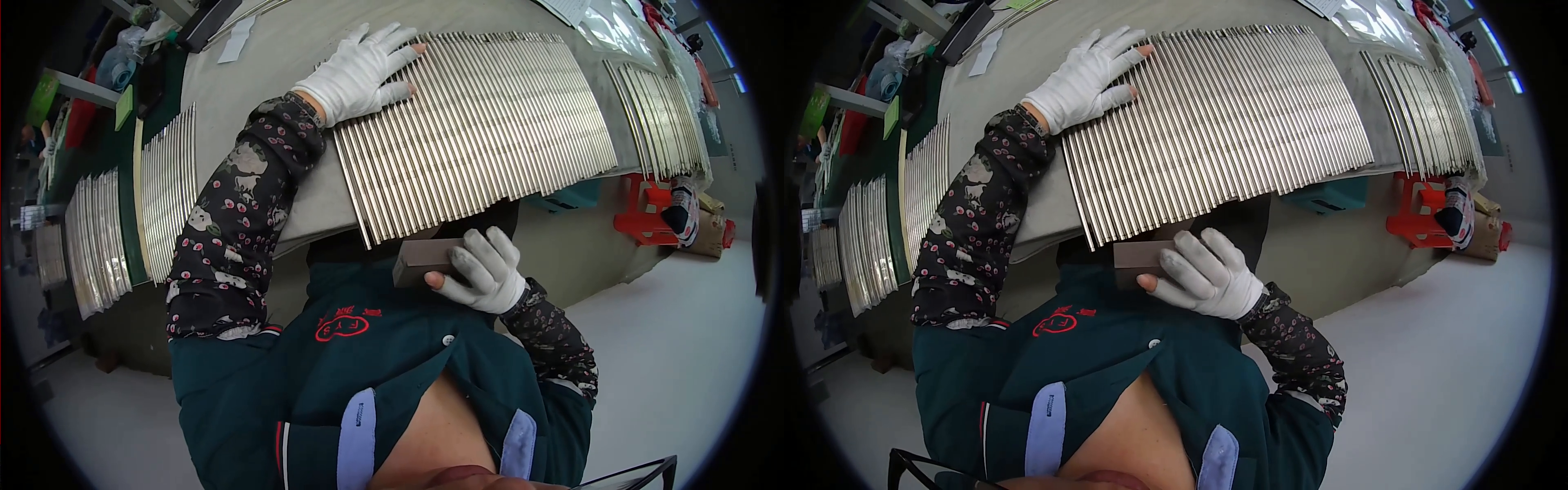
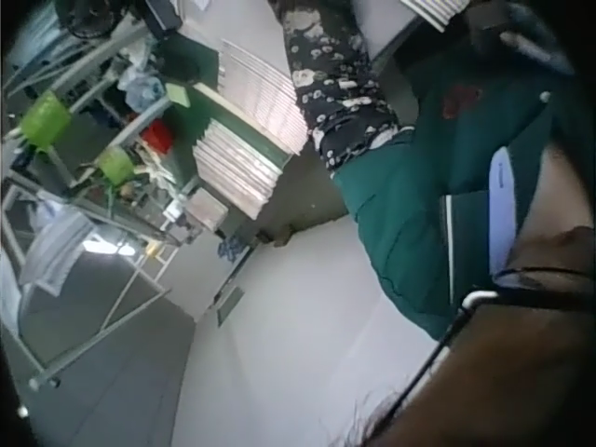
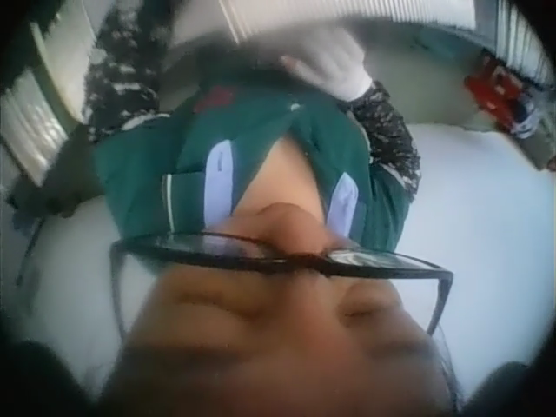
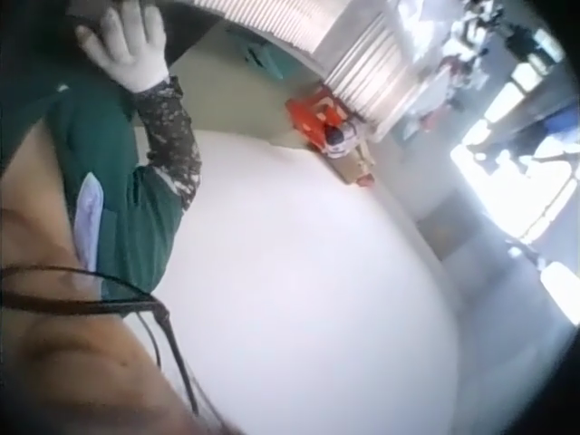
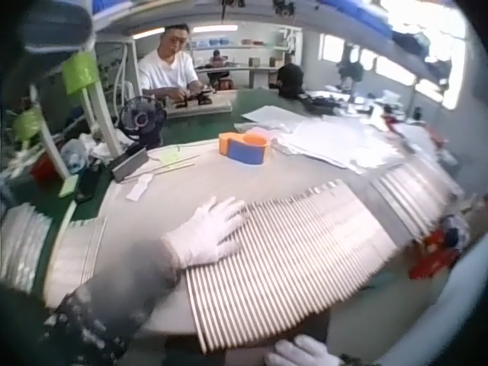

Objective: The recorder uses a sanding block to smooth a bundle of bamboo sticks on a workshop table.

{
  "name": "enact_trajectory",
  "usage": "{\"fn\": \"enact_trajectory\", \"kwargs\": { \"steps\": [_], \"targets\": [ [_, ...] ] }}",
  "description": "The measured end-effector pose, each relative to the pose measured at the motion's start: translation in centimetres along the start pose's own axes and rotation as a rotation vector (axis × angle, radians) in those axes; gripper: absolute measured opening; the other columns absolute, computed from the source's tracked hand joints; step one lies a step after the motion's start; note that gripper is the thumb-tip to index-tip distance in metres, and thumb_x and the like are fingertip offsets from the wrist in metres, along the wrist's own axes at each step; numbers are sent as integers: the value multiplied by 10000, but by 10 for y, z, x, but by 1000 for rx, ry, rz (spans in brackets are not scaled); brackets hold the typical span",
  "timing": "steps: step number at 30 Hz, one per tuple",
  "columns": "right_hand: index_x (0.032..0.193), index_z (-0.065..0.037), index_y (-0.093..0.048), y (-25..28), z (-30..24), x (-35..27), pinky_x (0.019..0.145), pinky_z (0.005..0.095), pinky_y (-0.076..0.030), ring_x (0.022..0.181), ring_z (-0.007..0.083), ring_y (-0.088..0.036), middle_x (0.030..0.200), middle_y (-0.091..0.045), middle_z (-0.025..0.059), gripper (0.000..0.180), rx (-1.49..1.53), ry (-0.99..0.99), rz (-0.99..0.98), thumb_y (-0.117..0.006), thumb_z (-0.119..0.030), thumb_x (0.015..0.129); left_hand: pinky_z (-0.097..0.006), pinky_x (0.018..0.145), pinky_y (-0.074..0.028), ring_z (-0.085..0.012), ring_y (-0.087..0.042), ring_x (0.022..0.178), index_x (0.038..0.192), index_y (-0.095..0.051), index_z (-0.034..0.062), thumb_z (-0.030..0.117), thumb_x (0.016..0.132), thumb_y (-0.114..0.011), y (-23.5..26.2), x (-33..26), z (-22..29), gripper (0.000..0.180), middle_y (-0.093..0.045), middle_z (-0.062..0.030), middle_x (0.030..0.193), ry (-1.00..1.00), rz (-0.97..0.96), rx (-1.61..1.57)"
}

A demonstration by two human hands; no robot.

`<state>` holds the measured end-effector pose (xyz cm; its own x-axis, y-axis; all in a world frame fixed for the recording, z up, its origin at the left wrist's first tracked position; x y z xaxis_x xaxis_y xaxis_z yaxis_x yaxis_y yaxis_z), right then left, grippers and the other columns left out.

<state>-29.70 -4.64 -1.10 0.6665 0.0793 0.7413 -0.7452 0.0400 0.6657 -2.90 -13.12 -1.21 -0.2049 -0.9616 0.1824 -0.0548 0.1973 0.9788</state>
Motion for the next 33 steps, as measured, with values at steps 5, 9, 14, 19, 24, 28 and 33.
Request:
{"fn": "enact_trajectory", "kwargs": {
  "steps": [5,9,14,19,24,28,33],
  "targets": [
    [1267,-228,-500,14,-3,-2,756,384,-486,980,317,-555,1159,-464,150,638,125,-137,-253,-739,-118,686,-573,1117,-172,-334,-281,1377,1413,-376,146,506,903,-421,12,-4,52,626,-293,-128,1501,-340,-17,-93],
    [1258,-162,-527,41,50,-22,873,448,-420,1052,346,-505,1208,-468,205,644,-233,-715,-229,-753,-131,656,-557,1121,-169,-345,-269,1383,1402,-399,139,536,898,-399,13,-3,53,642,-304,-133,1498,-389,-30,-92],
    [1239,-135,-544,49,28,-1,892,457,-412,1071,357,-496,1213,-475,211,670,-36,-766,-210,-781,-200,616,-561,1119,-162,-352,-258,1386,1411,-381,138,587,926,-302,13,-1,55,666,-311,-143,1492,-409,-51,-100],
    [1202,-78,-588,66,73,-33,869,448,-407,1021,351,-477,1201,-475,219,586,-557,-955,-213,-747,-176,646,-566,1107,-172,-375,-275,1370,1423,-353,135,590,940,-250,11,-7,50,671,-294,-175,1491,-412,-17,-98],
    [1262,-108,-554,70,57,-36,951,445,-384,1100,365,-447,1258,-447,205,646,-373,-936,-194,-740,-145,645,-568,1108,-169,-377,-284,1364,1444,-314,144,577,935,-272,13,-19,46,670,-295,-172,1488,-392,-56,-131],
    [1279,-120,-537,72,45,-31,949,442,-390,1112,361,-447,1264,-445,201,643,-349,-945,-116,-720,-105,663,-564,1108,-178,-371,-301,1356,1431,-330,140,580,924,-293,16,-38,39,673,-297,-178,1484,-392,-62,-157],
    [1293,-118,-526,70,48,-24,955,448,-387,1121,361,-450,1273,-450,207,658,-284,-894,-135,-712,-92,663,-559,1109,-184,-387,-301,1349,1422,-341,138,604,926,-258,19,-50,31,685,-290,-179,1484,-398,-58,-199]
  ]
}}
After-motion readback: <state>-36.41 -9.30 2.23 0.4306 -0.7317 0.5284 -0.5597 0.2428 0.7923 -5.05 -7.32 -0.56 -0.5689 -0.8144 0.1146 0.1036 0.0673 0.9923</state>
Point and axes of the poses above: each hand's wrist, its own x-axis towards the middle knuckle, its own y-axis out of the back of the hand, z = x × y, the point moved 4 cm from there along x, towards the middle knuckle
